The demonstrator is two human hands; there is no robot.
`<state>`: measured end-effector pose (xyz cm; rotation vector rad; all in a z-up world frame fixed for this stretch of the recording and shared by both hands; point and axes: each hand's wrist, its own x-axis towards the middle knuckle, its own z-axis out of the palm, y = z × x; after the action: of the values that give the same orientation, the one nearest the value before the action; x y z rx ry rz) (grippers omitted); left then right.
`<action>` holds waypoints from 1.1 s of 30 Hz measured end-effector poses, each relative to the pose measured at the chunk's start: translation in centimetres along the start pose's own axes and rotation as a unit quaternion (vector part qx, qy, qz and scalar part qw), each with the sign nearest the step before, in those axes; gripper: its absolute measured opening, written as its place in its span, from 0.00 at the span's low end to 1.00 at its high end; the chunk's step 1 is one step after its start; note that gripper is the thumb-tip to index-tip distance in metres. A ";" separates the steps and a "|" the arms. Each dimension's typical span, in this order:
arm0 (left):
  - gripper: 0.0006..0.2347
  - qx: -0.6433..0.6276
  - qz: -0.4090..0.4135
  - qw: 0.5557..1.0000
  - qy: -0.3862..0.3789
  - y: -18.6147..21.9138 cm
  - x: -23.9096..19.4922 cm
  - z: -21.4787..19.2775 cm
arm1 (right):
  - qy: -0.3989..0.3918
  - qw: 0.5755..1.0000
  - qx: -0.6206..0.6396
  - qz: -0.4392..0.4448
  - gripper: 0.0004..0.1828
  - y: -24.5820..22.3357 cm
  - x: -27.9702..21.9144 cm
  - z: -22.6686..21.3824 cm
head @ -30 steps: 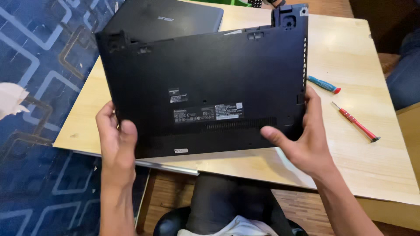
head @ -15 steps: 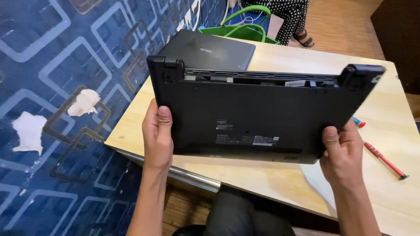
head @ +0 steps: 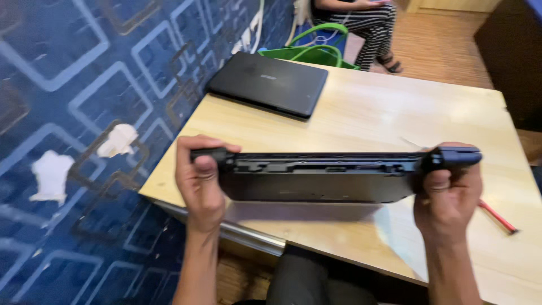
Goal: The person connects internal cables on the laptop motherboard, places the bottom case over the components, and snaps it into place. The person then opens the laptop lid and adjusts the screen bezel area.
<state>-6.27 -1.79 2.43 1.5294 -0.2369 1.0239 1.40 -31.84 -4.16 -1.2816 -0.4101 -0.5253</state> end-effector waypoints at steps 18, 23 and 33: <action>0.26 0.051 -0.080 0.992 -0.077 -7.1 -4.8 -4.7 | -0.146 0.988 0.051 -0.004 0.29 -2.6 -0.2 0.4; 0.20 0.027 -0.125 0.989 -0.071 -8.4 -6.8 -4.9 | -0.109 0.991 0.071 -0.030 0.29 -2.3 -0.7 0.6; 0.23 0.127 -0.189 0.972 -0.054 -10.4 -8.1 -4.2 | -0.200 0.949 -0.199 0.142 0.47 -0.7 -0.4 0.5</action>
<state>-6.06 1.45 -11.01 1.7799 0.1152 0.6858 0.72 -31.41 -3.71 -1.8148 -0.4584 -0.0968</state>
